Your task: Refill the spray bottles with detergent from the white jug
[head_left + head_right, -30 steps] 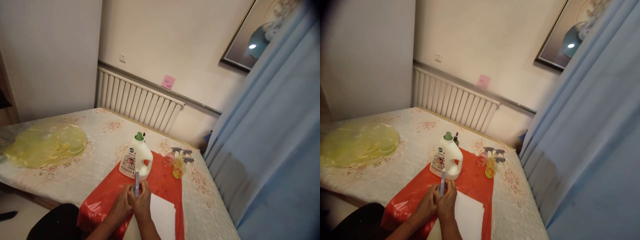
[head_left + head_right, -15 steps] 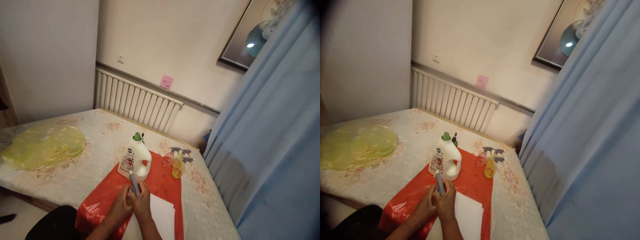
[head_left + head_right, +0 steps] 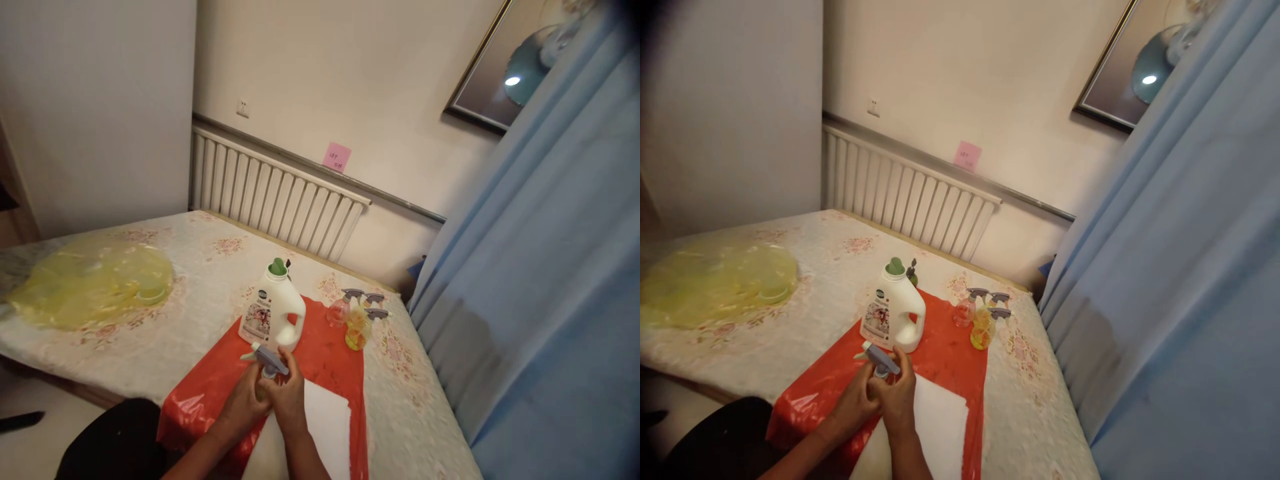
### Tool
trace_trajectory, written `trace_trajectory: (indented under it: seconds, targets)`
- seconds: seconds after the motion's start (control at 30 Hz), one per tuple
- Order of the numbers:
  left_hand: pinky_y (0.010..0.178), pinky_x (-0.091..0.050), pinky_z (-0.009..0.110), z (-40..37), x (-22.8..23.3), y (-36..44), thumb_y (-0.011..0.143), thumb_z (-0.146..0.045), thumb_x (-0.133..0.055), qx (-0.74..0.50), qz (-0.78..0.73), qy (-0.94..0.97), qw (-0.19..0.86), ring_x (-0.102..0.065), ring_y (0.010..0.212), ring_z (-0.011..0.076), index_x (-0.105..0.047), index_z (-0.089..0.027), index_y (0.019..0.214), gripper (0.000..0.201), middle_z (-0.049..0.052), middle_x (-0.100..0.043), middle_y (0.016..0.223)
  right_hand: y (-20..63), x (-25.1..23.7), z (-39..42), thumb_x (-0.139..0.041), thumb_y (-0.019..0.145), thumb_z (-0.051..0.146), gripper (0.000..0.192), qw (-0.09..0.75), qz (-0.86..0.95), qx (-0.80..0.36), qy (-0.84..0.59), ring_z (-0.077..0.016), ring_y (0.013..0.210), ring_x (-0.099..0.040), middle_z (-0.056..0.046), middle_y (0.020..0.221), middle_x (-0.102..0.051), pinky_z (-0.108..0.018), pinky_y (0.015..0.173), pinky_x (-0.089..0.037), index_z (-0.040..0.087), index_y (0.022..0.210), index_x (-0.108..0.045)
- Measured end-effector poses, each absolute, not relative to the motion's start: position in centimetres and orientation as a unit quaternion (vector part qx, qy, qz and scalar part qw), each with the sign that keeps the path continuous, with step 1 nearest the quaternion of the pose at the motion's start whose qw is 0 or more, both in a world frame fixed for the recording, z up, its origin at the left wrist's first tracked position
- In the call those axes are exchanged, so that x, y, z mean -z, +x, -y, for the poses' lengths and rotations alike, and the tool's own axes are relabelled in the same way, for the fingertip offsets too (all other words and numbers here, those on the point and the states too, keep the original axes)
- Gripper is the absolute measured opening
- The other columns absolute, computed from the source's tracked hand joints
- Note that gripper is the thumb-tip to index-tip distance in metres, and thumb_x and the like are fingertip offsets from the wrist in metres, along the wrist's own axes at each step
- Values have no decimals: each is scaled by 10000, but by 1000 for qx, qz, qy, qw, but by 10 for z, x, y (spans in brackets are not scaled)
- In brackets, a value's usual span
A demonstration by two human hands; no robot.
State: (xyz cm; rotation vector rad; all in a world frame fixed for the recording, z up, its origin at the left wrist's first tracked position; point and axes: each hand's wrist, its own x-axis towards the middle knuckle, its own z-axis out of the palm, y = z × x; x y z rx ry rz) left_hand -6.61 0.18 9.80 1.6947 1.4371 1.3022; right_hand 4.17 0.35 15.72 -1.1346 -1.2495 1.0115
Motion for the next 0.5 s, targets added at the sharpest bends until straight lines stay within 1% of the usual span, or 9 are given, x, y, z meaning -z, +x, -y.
trace_trajectory:
  seconds: [0.1, 0.23, 0.3, 0.37, 0.43, 0.5]
  targets:
    - [851, -550, 394, 0, -101, -66, 703, -180, -595, -484, -536, 631, 283, -665, 968, 269, -547, -184, 1111, 410, 89, -673, 1050, 39, -156, -4, -650, 512, 52, 630, 564, 517, -389, -513, -258, 992, -678, -79, 1069, -727, -341, 880, -549, 155, 1133, -681]
    - [865, -550, 387, 0, -105, -66, 701, -196, -614, -486, -541, 626, 281, -669, 992, 277, -568, -180, 1100, 402, 92, -689, 1055, 41, -154, -5, -649, 542, 66, 606, 557, 525, -390, -513, -248, 970, -676, -75, 1057, -725, -347, 900, -539, 150, 1142, -683]
    - [858, -553, 391, 1, -106, -65, 705, -227, -632, -486, -547, 621, 280, -681, 971, 288, -600, -176, 1077, 378, 93, -711, 1029, 44, -155, -5, -662, 583, 92, 605, 561, 537, -399, -488, -244, 973, -677, -64, 1045, -730, -350, 913, -536, 158, 1184, -670]
    - [831, -562, 392, 2, -108, -65, 722, -271, -643, -487, -555, 614, 280, -699, 915, 289, -630, -175, 1055, 347, 88, -732, 976, 47, -158, -4, -661, 642, 137, 626, 565, 552, -413, -453, -230, 936, -687, -43, 983, -743, -344, 896, -544, 161, 1267, -625]
    - [795, -577, 369, 4, -110, -64, 733, -308, -657, -491, -554, 608, 286, -712, 859, 272, -650, -181, 1043, 336, 76, -748, 937, 49, -161, -2, -635, 700, 175, 661, 564, 562, -433, -422, -213, 881, -700, -27, 918, -752, -331, 868, -554, 149, 1355, -550]
    - [776, -589, 338, 5, -113, -64, 722, -324, -678, -501, -551, 600, 291, -720, 845, 255, -669, -187, 1020, 328, 70, -760, 933, 48, -164, 1, -617, 736, 195, 671, 561, 568, -446, -405, -206, 887, -706, -28, 925, -759, -329, 882, -551, 141, 1395, -504]
